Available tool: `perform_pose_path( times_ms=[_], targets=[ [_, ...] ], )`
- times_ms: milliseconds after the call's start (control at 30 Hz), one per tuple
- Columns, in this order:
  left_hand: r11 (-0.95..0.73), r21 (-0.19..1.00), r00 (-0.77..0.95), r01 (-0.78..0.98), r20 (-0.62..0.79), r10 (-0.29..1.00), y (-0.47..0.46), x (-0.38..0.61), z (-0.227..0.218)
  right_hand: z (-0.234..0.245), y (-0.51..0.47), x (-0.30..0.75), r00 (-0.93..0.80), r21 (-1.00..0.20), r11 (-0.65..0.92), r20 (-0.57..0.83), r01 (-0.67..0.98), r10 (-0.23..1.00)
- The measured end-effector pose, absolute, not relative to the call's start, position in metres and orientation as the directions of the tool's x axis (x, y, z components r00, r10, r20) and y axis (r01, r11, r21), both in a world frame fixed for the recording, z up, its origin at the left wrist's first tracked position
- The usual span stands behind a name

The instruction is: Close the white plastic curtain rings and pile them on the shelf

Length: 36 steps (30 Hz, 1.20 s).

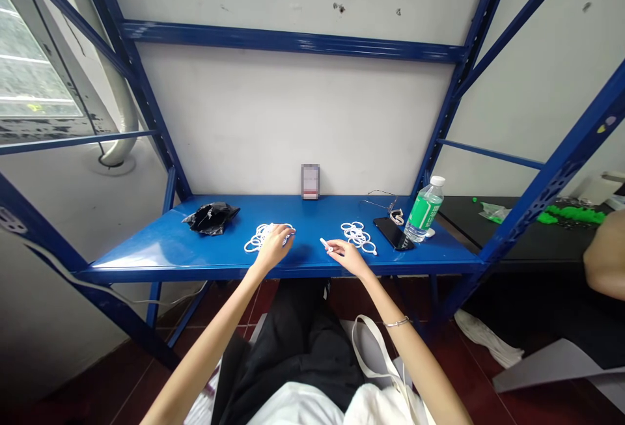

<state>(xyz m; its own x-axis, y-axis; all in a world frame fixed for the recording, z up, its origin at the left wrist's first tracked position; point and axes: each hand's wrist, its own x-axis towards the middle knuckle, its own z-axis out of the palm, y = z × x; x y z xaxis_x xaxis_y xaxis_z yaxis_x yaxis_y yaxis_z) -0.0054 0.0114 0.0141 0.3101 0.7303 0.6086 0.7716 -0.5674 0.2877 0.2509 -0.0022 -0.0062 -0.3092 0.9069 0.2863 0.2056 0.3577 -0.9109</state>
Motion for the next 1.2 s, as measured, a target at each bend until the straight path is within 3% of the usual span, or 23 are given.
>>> perform_pose_path(
  times_ms=[200,333,500,700,1033,1200],
  targets=[
    [-0.734,0.538,0.428,0.415,0.596,0.679,-0.001,0.038,0.000,-0.009,0.000,0.245,-0.319,-0.947,0.290,0.234,0.142,0.919],
    [-0.667,0.708,0.462,0.231,0.524,0.716,0.001,0.050,-0.007,-0.008,-0.002,0.244,-0.371,-0.923,0.342,0.258,0.180,0.892],
    [-0.522,0.830,0.444,0.199,0.398,0.802,0.001,0.046,-0.006,-0.007,-0.002,0.237,-0.395,-0.931,0.325,0.238,0.169,0.887],
    [-0.433,0.884,0.496,0.173,0.302,0.814,-0.003,0.043,-0.003,-0.008,0.004,0.229,-0.428,-0.943,0.293,0.202,0.157,0.881],
    [-0.417,0.899,0.524,0.130,0.295,0.799,-0.004,0.041,-0.002,-0.012,0.004,0.227,-0.442,-0.945,0.292,0.201,0.148,0.874],
    [-0.468,0.842,0.383,0.268,0.352,0.854,-0.009,0.049,-0.011,-0.013,0.002,0.226,-0.435,-0.935,0.328,0.241,0.136,0.867]
  ],
)
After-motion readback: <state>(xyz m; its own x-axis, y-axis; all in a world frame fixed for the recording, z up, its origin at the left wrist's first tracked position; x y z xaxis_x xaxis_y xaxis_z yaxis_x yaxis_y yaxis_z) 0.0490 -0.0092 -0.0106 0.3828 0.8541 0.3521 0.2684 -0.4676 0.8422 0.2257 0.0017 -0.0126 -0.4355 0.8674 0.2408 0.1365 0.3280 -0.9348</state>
